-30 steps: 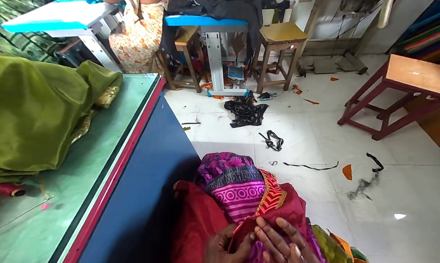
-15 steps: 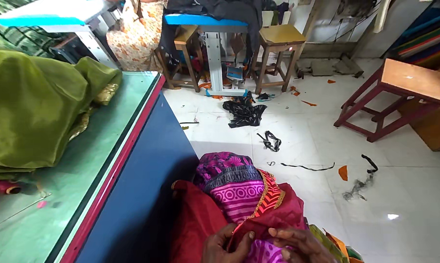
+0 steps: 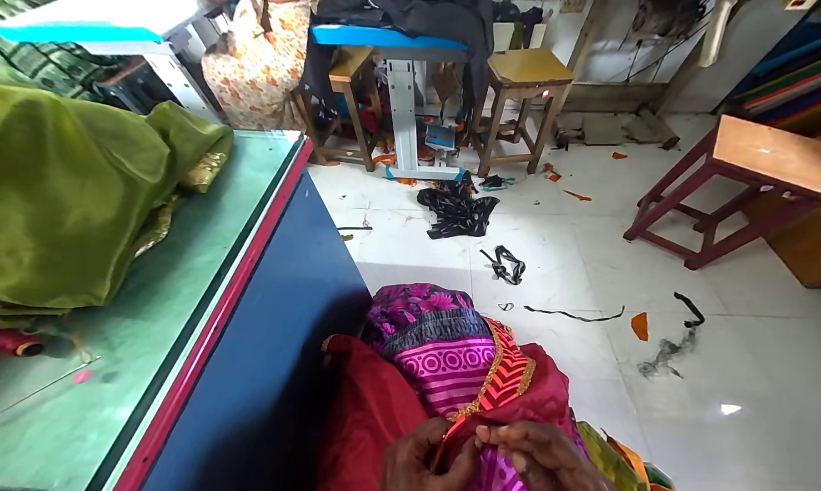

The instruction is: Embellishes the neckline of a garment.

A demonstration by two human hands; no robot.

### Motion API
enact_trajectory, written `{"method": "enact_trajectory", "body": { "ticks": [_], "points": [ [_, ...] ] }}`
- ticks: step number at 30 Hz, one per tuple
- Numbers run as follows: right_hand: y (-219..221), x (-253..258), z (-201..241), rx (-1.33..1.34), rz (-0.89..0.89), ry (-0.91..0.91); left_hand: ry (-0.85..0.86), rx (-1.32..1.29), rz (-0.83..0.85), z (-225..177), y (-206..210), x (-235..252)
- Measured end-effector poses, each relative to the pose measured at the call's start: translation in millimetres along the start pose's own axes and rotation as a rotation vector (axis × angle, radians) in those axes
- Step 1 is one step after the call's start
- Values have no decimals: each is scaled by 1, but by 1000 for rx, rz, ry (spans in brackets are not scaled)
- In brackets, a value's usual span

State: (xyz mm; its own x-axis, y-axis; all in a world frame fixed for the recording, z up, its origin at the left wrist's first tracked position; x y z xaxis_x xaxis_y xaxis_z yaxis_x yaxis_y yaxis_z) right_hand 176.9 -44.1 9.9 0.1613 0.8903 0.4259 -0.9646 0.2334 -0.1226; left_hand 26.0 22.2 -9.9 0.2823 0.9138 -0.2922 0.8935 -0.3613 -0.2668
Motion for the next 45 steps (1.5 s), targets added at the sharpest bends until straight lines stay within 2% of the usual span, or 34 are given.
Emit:
{"method": "enact_trajectory", "body": {
  "ticks": [20,32,35,38,45],
  "points": [
    [4,13,-4,3,52,47,-11,44,14,0,-2,3],
    [4,10,-5,10,38,91,63,118,-10,-1,-2,0],
    [3,10,-5,138,-56,188,86,120,6,0,-4,0],
    [0,10,-2,363,-214,382,79,129,21,-1,-6,-1],
    [-5,-2,-7,748,-484,666,-139,-134,193,0,-14,4]
  ]
}}
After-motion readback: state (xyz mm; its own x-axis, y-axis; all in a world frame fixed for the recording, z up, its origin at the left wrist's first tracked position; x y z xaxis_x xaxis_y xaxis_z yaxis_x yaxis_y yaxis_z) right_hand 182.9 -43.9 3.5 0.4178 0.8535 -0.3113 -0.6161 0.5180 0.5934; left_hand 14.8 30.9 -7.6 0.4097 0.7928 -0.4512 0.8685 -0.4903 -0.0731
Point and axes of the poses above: each hand's wrist, its own x-axis towards the middle knuckle, its own y-axis out of the palm, z = x × y, the point moved 1 cm from there along x, towards the middle knuckle, and after that the axes turned 13 degrees about -y, right-handed, at the moved point
